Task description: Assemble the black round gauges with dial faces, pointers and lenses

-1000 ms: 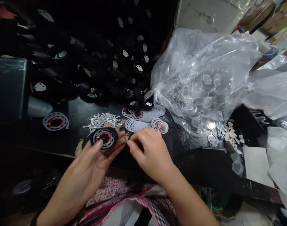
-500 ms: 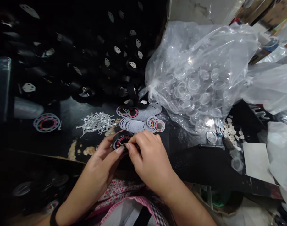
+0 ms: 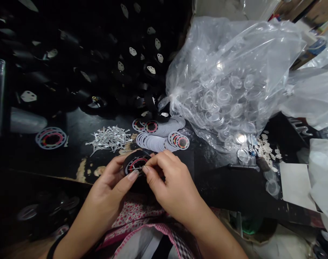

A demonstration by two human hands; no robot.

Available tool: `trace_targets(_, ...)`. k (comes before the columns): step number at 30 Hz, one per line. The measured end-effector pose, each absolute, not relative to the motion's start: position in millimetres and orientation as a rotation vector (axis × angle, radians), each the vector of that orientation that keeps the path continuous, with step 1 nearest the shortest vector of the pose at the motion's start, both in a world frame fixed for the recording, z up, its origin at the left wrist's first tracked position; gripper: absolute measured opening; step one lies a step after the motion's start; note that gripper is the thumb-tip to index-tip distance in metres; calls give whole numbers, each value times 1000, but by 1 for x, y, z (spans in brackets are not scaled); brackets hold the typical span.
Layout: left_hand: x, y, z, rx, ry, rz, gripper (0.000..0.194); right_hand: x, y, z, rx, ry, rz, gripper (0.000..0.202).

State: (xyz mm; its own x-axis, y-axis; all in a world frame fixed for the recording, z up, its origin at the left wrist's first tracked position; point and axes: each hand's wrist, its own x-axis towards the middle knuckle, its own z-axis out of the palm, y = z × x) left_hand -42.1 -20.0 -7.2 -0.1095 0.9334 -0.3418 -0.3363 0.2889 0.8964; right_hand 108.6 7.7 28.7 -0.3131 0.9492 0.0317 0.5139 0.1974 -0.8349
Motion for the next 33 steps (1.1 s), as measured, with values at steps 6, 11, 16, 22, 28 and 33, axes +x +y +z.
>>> trace_targets(6,-42,-23,-2,748,1282,1250,20,107,4,29,-1360,-1922,993,12)
trace_targets(11,-42,-26,0,766,1359,1276,23,107,0,32,-1347,-1976,960,15)
trace_targets(16,-45,-32,-1,810,1391,1287,25,107,-3,32,-1293,-1957,962,14)
trace_targets(22,-48,-40,-3,919,1416,1299,25,107,-6,31,-1219,-1927,955,12)
trace_targets(28,-50,-46,-2,1077,1469,1282,32,105,-8,34,-1227,-1930,935,16)
trace_targets(33,-51,-50,-2,1176,1518,1220,35,104,-12,35,-1236,-1930,941,21)
